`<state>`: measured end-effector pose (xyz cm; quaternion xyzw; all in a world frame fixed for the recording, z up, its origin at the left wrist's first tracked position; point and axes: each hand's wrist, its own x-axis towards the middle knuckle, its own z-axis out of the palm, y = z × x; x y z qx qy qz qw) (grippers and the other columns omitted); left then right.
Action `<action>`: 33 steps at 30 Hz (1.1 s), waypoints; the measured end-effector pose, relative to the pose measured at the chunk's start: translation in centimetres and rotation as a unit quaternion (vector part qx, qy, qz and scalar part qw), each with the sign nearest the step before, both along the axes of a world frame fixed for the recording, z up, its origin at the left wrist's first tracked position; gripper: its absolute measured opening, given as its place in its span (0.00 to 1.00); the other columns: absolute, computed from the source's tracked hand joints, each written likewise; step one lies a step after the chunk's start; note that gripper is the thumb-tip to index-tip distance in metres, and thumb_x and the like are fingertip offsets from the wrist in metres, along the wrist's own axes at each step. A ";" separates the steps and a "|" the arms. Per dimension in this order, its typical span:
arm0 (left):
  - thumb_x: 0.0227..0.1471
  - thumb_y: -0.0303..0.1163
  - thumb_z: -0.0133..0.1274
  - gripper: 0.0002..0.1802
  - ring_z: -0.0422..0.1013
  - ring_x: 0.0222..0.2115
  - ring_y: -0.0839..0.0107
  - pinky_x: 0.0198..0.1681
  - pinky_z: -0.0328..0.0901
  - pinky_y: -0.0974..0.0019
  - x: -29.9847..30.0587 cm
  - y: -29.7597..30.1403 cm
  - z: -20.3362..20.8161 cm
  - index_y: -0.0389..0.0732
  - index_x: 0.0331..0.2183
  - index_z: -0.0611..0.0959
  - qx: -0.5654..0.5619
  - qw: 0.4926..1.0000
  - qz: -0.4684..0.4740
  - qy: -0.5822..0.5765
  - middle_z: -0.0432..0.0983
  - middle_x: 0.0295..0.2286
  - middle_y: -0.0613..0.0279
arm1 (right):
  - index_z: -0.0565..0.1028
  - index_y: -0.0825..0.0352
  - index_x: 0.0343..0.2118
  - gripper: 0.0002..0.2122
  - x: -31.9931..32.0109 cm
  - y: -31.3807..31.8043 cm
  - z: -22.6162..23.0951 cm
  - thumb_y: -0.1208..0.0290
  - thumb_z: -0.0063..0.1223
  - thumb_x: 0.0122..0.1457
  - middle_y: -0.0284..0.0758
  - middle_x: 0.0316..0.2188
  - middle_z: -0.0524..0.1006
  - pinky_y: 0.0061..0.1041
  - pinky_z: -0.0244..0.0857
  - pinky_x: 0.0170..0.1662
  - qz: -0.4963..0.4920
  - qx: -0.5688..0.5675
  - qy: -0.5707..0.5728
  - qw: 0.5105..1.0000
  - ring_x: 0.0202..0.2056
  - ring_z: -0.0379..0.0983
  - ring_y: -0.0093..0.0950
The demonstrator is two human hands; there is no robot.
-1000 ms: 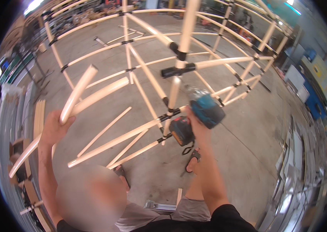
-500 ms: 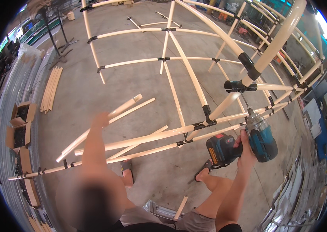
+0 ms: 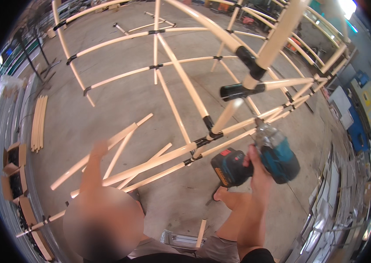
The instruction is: The person assembles a large pipe structure by inserting poles into plastic connectors and using a power drill to secure screws into the joints. They also pick up and move bundles of poles and additional connectors from the floor and storage areas.
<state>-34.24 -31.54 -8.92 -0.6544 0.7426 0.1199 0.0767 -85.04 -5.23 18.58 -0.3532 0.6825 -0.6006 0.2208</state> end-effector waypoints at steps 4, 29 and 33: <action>0.52 0.56 0.50 0.31 0.73 0.39 0.47 0.42 0.67 0.50 -9.8 4.4 19.9 0.39 0.45 0.75 -0.106 0.991 -0.044 0.073 0.77 0.36 0.45 | 0.75 0.69 0.31 0.06 -0.3 -0.2 0.3 0.72 0.59 0.56 0.29 0.20 0.72 0.19 0.60 0.27 0.030 -0.030 -0.006 0.999 0.22 0.66 0.18; 0.52 0.64 0.45 0.33 0.71 0.23 0.47 0.29 0.64 0.49 -22.0 11.5 40.1 0.40 0.27 0.79 -0.257 0.934 -0.240 0.059 0.72 0.17 0.48 | 0.77 0.68 0.33 0.10 -2.2 0.7 1.2 0.68 0.64 0.53 0.28 0.25 0.78 0.19 0.68 0.30 0.154 -0.088 -0.023 0.984 0.25 0.72 0.18; 0.50 0.64 0.47 0.32 0.70 0.20 0.47 0.25 0.61 0.50 -21.7 8.1 42.0 0.40 0.27 0.80 -0.279 0.904 -0.320 0.043 0.70 0.15 0.48 | 0.77 0.66 0.30 0.10 -1.4 0.5 1.4 0.66 0.64 0.53 0.25 0.21 0.74 0.18 0.62 0.27 0.127 -0.065 -0.047 0.989 0.22 0.68 0.16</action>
